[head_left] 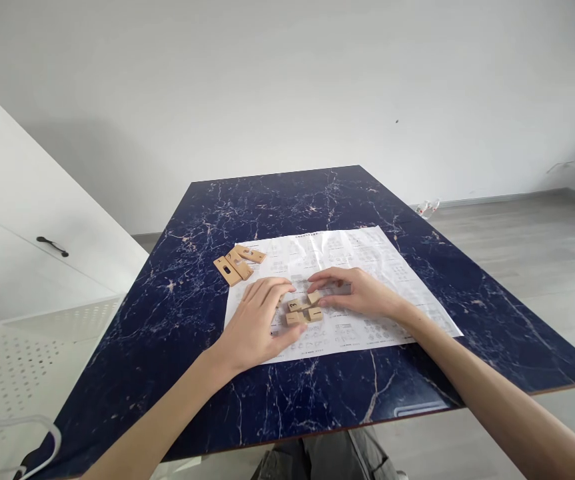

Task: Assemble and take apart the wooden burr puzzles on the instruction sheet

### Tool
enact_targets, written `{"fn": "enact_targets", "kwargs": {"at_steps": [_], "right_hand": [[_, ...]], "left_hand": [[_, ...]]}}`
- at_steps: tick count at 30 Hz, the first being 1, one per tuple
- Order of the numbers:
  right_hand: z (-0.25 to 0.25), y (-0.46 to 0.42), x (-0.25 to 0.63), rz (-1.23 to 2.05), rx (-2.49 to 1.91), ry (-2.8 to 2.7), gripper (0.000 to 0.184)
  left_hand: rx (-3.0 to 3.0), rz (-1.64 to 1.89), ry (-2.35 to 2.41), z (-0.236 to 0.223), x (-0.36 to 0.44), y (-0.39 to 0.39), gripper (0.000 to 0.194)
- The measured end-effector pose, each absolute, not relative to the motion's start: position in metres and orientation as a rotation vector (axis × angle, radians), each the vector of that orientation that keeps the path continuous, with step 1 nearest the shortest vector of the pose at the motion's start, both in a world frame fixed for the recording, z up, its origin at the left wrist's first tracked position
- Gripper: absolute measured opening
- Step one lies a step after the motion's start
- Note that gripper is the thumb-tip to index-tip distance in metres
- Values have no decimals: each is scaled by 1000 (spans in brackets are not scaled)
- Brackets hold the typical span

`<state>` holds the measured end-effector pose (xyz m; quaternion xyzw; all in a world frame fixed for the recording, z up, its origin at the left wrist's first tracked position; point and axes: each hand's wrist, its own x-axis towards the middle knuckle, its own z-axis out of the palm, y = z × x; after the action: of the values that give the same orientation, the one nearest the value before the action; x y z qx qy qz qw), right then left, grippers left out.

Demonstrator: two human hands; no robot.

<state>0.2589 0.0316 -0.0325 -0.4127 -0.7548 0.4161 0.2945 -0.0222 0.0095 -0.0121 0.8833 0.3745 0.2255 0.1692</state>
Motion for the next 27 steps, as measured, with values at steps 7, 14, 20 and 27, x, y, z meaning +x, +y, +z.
{"fn": "enact_targets", "kwargs": {"at_steps": [7, 14, 20, 27], "right_hand": [[-32, 35, 262, 1156, -1112, -1854, 35], [-36, 39, 266, 1207, -1146, -1841, 35], [-30, 35, 265, 1215, -1158, -1855, 33], [-33, 36, 266, 1200, -1152, -1873, 34]], "left_hand": [[2583, 583, 1056, -17, 3, 12, 50], [2528, 608, 1173, -25, -9, 12, 23], [2469, 653, 1296, -27, -42, 11, 22], [2518, 568, 1311, -25, -74, 19, 25]]}}
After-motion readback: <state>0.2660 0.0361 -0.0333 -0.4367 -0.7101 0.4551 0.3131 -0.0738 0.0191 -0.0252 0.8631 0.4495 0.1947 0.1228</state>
